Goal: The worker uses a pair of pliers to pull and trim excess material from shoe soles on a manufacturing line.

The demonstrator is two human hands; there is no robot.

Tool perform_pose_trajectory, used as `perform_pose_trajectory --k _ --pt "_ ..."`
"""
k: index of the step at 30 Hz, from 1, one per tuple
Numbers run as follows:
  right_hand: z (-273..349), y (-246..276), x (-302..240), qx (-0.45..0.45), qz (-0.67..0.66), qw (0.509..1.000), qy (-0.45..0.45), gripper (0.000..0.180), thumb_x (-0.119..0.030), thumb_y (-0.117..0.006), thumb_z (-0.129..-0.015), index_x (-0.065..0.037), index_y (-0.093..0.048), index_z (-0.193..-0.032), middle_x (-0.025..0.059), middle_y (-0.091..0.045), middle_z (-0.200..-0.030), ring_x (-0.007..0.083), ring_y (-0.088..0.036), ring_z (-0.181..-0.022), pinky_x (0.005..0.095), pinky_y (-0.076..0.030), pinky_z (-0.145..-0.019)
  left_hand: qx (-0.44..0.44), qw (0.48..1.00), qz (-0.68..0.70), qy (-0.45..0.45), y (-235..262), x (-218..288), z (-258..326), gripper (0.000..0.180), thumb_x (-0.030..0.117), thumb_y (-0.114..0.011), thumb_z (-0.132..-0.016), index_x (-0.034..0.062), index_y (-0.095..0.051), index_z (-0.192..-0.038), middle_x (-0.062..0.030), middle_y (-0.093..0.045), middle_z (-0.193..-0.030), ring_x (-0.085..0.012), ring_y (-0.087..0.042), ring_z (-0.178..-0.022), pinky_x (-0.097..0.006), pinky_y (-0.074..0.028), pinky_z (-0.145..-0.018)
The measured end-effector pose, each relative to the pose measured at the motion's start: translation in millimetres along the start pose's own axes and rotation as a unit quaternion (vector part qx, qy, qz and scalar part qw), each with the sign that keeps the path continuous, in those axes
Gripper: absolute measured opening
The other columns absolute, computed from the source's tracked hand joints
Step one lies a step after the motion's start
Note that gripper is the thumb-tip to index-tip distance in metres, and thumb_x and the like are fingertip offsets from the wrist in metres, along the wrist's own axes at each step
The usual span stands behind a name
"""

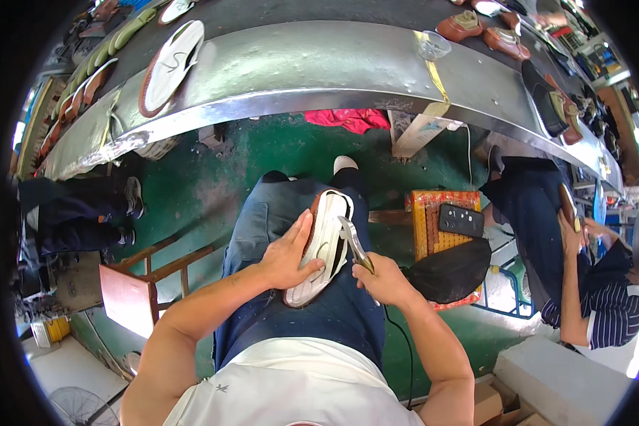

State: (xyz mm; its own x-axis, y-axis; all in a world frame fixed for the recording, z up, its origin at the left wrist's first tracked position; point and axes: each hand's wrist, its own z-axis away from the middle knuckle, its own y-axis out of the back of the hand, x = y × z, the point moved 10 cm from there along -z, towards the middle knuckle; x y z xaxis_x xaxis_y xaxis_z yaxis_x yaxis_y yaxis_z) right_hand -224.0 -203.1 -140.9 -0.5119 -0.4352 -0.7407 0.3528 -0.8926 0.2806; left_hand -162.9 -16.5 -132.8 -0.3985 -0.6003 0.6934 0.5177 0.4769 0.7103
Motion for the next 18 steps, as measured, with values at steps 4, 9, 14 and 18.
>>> perform_pose_trajectory --k 4,9,14,18 --pt "-6 5 9 0.001 -0.023 1.0 -0.02 0.021 -0.021 -0.062 -0.099 -0.001 -0.065 -0.103 0.0065 -0.07 -0.081 0.0137 -0.062 -0.066 0.0319 -0.051 -0.062 0.02 0.997 -0.051 0.054 36 3 -59 0.082 0.047 -0.064 -0.094 -0.0039 -0.037 -0.152 -0.0255 -0.052 -0.138 -0.0394 -0.052 -0.124 -0.048 -0.043 -0.107" --pt "-20 -2 5 -0.054 -0.121 0.99 -0.043 0.026 -0.02 -0.058 -0.103 0.002 -0.062 -0.115 0.0087 -0.07 -0.097 0.0148 -0.065 -0.08 0.0303 -0.055 -0.065 0.159 0.981 0.106 0.027 1 -55 -105 0.054 0.028 -0.067 -0.097 0.0098 -0.051 -0.146 -0.0142 -0.066 -0.121 -0.0297 -0.062 -0.115 -0.04 -0.048 -0.102" --pt "-7 -9 -18 -0.098 -0.216 0.97 -0.049 0.029 -0.018 -0.054 -0.105 0.003 -0.058 -0.125 0.011 -0.067 -0.115 0.0184 -0.068 -0.1 0.0337 -0.062 -0.074 -0.013 0.938 0.336 0.085 -2 -33 -91 0.042 0.019 -0.06 -0.103 0.0068 -0.048 -0.141 -0.0076 -0.062 -0.124 -0.0161 -0.058 -0.117 -0.031 -0.045 -0.104" --pt "5 -23 -37 -0.114 -0.194 0.974 -0.016 0.027 -0.017 -0.054 -0.105 0.0 -0.058 -0.126 0.0079 -0.069 -0.105 0.0159 -0.067 -0.089 0.0284 -0.056 -0.068 0.018 0.945 0.326 -0.021 35 -11 -64 0.047 0.021 -0.057 -0.102 0.0033 -0.044 -0.144 -0.0191 -0.047 -0.143 -0.0312 -0.048 -0.135 -0.038 -0.038 -0.114"
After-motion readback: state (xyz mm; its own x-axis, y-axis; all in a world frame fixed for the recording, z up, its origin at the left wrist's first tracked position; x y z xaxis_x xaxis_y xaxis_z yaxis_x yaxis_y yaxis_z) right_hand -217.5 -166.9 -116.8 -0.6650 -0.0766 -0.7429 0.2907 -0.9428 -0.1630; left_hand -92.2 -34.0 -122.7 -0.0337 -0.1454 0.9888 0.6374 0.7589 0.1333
